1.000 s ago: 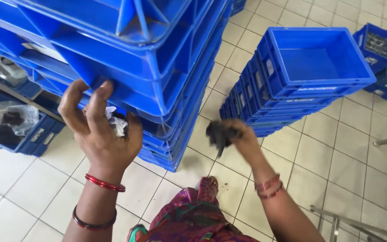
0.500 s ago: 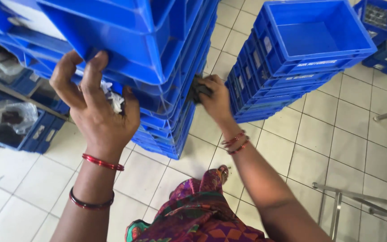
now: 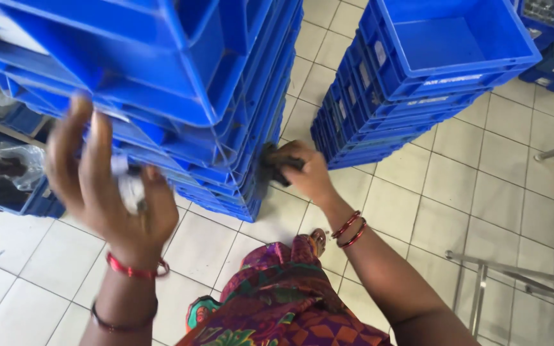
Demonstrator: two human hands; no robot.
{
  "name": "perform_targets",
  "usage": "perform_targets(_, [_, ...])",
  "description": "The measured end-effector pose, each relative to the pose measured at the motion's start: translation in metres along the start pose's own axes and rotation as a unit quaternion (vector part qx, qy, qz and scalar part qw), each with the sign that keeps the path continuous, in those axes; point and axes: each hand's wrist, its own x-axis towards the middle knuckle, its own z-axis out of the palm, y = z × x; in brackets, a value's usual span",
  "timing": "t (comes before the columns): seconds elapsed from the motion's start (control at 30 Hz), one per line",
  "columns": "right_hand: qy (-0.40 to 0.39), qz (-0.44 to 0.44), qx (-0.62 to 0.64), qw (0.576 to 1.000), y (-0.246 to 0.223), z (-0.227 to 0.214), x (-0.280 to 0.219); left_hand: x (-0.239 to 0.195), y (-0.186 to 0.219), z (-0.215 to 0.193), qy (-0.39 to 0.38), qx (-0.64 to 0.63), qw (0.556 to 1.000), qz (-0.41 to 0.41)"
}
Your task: Cleaning the edges and interior of stacked blue plastic automotive crates using a cloth.
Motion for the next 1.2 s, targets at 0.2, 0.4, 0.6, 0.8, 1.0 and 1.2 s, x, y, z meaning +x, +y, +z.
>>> perform_targets(0.2, [0.128, -0.036, -0.095, 0.987, 0.037, -0.005, 0.100, -0.093, 0.016, 0.005, -0.162, -0.084, 0.974, -0.137])
perform_targets(0.4, [0.032, -0.027, -0.089, 0.995, 0.082, 0.076, -0.001, -0.146, 0.023, 0.011, -0.224, -0.020, 0.922, -0.315])
perform_targets(0.6, [0.008, -0.105, -0.044, 0.993, 0.112, 0.035, 0.051, -0.145, 0.029, 0.051, -0.214, -0.008, 0.917, -0.337])
perform_targets(0.8, [0.077, -0.143, -0.156, 0.974, 0.112, -0.065, 0.175, -0.142, 0.056, 0.082, -0.216, 0.085, 0.875, -0.425])
perform_targets(1.0, [0.196, -0.043, -0.095, 0.975, 0.179, -0.065, 0.126, -0.176, 0.053, 0.092, -0.191, 0.141, 0.852, -0.466])
perform_targets(1.2, [0.118, -0.113, -0.114, 0.980, 0.192, 0.011, 0.130, -0.173, 0.049, 0.136, -0.191, 0.135, 0.838, -0.493])
